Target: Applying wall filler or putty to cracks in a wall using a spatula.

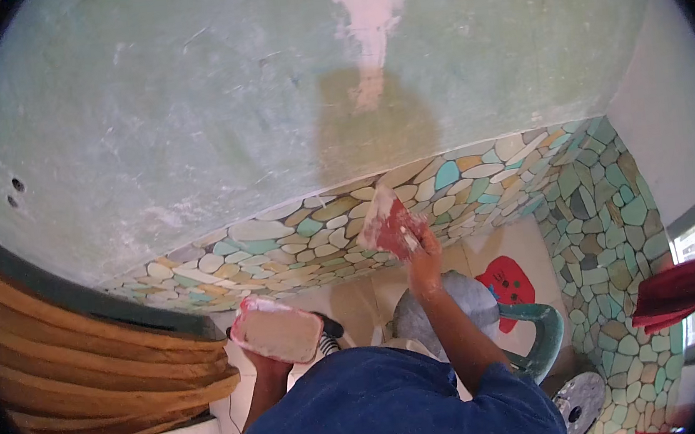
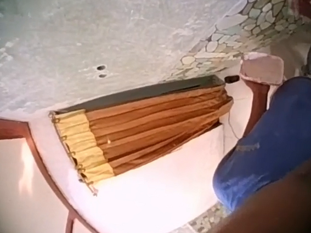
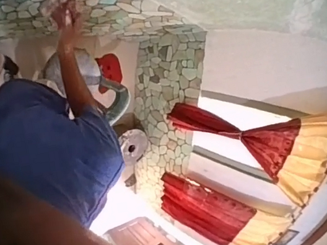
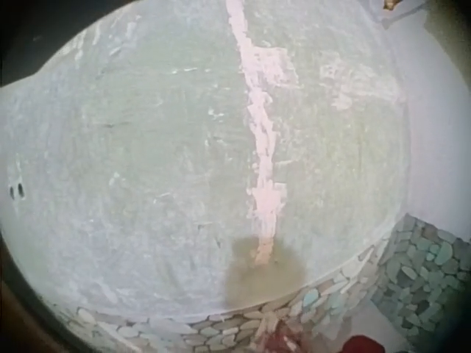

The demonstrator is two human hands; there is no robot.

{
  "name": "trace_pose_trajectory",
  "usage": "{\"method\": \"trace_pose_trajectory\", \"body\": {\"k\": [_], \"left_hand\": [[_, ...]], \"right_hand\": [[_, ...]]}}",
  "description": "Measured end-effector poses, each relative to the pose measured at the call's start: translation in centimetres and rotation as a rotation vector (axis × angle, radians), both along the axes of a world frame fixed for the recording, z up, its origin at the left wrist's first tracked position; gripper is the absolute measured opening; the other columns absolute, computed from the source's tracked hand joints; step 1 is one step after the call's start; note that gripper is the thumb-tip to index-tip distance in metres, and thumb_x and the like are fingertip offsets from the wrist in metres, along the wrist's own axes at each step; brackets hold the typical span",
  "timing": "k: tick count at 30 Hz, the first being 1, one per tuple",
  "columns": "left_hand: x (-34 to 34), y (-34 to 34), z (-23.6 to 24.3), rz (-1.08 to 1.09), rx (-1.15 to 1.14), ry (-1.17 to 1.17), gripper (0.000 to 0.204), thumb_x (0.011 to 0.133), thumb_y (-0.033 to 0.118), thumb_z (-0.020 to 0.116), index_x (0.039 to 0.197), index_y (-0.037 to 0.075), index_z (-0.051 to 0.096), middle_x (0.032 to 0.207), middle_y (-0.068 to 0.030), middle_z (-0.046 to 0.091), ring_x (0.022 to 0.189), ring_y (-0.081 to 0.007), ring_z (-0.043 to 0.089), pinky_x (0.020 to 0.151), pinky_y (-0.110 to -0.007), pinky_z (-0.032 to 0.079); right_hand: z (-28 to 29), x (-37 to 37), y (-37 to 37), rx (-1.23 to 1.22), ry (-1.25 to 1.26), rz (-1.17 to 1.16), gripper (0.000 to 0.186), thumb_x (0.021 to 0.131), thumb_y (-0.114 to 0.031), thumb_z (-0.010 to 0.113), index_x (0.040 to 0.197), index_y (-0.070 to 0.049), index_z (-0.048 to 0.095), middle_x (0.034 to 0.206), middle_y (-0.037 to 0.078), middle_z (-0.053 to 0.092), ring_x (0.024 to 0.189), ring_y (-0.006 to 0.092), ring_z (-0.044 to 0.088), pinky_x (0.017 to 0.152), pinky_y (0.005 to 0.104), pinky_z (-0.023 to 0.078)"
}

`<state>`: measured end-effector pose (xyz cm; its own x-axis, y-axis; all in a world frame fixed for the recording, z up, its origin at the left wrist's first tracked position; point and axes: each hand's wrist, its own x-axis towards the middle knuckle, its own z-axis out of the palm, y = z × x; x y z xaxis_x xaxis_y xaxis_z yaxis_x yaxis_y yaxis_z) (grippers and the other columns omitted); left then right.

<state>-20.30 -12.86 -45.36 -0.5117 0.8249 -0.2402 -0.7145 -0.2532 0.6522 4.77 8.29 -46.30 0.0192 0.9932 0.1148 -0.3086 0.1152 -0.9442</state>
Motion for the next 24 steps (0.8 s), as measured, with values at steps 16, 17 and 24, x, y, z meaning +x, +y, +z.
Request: {"method": "trace_pose_trajectory", "body": {"k": [16,17,24], "left_hand": [[1.6,6.9,2.6,-0.202,0.145,-0.312,0.091,0.088,0.076,0.023,0.145,0.007,0.040,0.145,-0.0167,0.046,0.131,-0.0376,0.045,0.109,-0.055,0.034],[1.7,6.8,2.5,-0.208,0.135,-0.317,0.091,0.088,0.076,0.023,0.145,0.007,0.040,0.145,-0.0167,0.046,0.131,-0.0376,0.045,0.109,-0.055,0.034],[0.3,5.2,1.7,-0.174,0.394,-0.262,0.088,0.091,0.072,0.020,0.145,0.006,0.040,0.144,-0.0172,0.047,0.132,-0.0357,0.045,0.110,-0.051,0.033]], "right_hand": [[13.0,-2.6,-9.2,0.555,-0.692,0.324,0.014,0.084,-0.004,0.068,0.097,0.000,0.066,0.087,0.017,0.068,0.075,0.0337,0.064,0.067,0.0364,0.049],[12.2,-2.6,-9.3,0.566,-0.765,0.326,0.013,0.084,-0.003,0.069,0.096,0.001,0.066,0.084,0.016,0.067,0.071,0.0280,0.063,0.065,0.0335,0.048],[11.2,-3.2,-11.3,0.344,-0.718,0.371,0.013,0.086,-0.007,0.069,0.090,0.002,0.061,0.079,0.018,0.065,0.067,0.0302,0.063,0.061,0.0354,0.047]]}}
